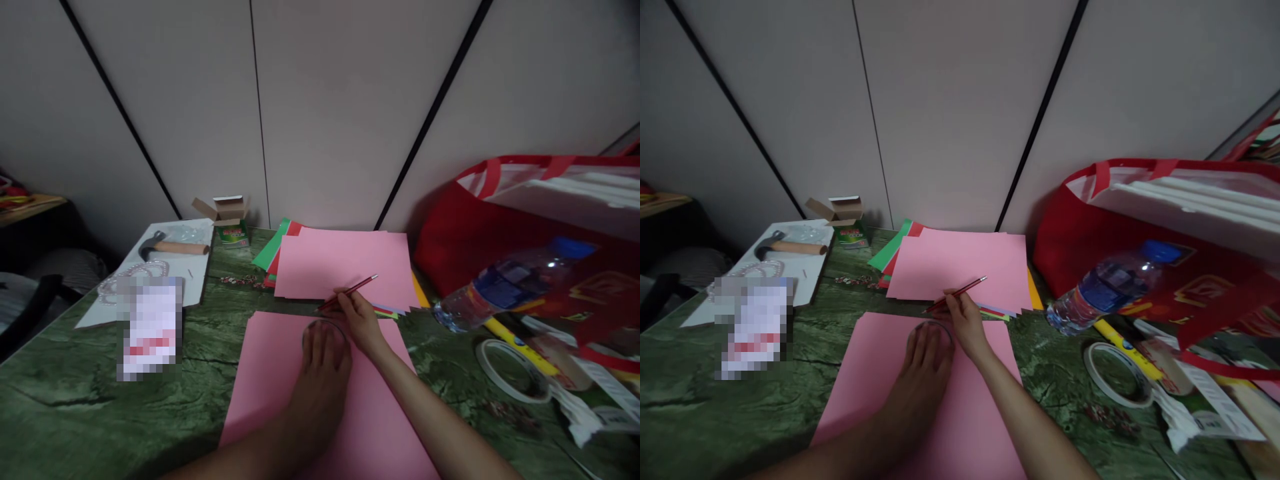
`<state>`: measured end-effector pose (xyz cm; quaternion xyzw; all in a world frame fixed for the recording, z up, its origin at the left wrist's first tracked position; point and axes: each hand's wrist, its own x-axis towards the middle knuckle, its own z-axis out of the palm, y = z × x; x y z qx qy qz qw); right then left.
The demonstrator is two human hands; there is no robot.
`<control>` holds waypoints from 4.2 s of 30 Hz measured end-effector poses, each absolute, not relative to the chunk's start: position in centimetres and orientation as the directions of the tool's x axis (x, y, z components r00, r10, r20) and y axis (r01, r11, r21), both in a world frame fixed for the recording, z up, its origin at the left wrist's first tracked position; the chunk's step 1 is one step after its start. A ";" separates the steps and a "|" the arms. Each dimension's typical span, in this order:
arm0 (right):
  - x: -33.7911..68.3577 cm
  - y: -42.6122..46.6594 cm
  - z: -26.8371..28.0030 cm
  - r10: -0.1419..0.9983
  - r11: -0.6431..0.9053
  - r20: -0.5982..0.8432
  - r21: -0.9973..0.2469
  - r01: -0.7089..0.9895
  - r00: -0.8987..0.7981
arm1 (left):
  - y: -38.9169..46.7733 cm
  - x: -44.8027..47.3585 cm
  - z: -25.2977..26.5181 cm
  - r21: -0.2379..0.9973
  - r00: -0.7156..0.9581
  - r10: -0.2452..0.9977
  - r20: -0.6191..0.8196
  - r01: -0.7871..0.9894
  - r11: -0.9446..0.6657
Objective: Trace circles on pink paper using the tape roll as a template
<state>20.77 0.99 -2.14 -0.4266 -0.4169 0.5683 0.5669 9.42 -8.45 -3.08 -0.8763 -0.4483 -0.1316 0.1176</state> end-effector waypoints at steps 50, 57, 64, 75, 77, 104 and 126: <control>19.3 3.1 -2.2 0.922 0.071 0.101 -0.993 -0.092 -0.373 | -8.0 9.7 -4.2 0.025 0.501 0.825 0.262 0.851 -0.524; 19.3 2.9 -2.4 0.933 0.098 0.123 -0.991 -0.093 -0.337 | -7.8 9.5 -3.3 0.021 0.522 0.831 0.194 0.844 -0.535; 19.5 2.7 -2.2 0.948 0.081 0.107 -0.992 -0.096 -0.300 | -7.7 9.4 -1.6 -0.043 0.547 0.827 0.131 0.836 -0.547; 19.9 2.8 -2.0 0.973 0.127 0.124 -0.992 0.002 -0.193 | -7.1 9.0 0.3 -0.062 0.582 0.811 0.069 0.813 -0.578; 20.0 2.9 -2.1 0.977 0.141 0.132 -0.989 0.044 -0.169 | -6.8 8.9 1.0 -0.048 0.593 0.803 0.046 0.805 -0.592; 21.9 1.8 -2.5 0.974 0.207 0.221 -0.959 0.192 0.053 | -5.6 8.1 2.6 0.061 0.616 0.788 0.019 0.786 -0.615; 26.3 -6.2 -2.9 0.989 0.065 0.059 -0.997 -0.036 0.137 | -5.2 7.4 2.9 0.145 0.648 0.762 0.003 0.753 -0.642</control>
